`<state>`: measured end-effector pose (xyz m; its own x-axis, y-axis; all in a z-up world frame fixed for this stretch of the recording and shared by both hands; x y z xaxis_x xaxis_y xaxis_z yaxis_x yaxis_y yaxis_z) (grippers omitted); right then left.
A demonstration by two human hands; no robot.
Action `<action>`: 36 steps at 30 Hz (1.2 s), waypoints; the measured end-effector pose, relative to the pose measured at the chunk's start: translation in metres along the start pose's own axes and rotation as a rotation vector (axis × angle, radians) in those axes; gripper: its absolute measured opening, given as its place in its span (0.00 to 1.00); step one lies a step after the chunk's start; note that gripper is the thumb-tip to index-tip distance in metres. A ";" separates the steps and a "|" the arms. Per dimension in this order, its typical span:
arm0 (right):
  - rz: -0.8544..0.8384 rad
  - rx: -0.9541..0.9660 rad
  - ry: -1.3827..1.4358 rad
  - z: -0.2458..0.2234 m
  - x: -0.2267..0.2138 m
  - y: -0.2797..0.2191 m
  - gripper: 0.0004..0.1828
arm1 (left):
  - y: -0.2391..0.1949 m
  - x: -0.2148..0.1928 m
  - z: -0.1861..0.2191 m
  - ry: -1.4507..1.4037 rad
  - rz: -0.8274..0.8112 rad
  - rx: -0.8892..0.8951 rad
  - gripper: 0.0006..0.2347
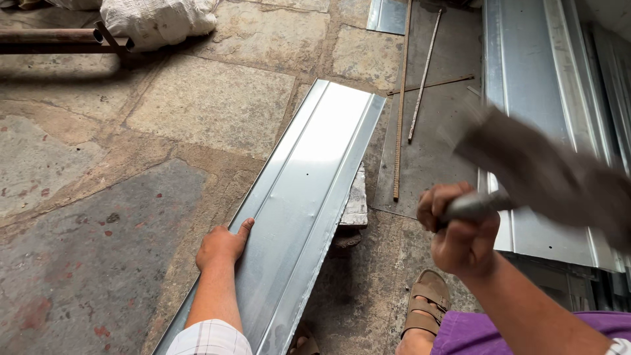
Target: The person hammers the edge of a long metal sheet supported by a wooden block on the floor, moving along its length.
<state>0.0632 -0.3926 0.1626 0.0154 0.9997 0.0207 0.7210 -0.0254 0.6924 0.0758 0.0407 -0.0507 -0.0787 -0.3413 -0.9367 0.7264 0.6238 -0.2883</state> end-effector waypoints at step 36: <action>-0.100 0.080 -0.242 0.047 0.005 -0.052 0.25 | -0.012 0.001 -0.025 0.020 -0.001 -0.035 0.40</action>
<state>0.0580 -0.3856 0.0926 0.0994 0.9693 -0.2249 0.7795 0.0647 0.6231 0.0499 0.0511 -0.0532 -0.0930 -0.3280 -0.9401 0.7023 0.6477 -0.2954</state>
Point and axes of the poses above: each hand's wrist, its own y-axis towards the middle knuckle, its own x-axis out of the palm, z = x × y, the point moved 9 cm from there along y, towards the middle knuckle, and after that the axes turned 14 degrees about z, right-handed, at the moved point
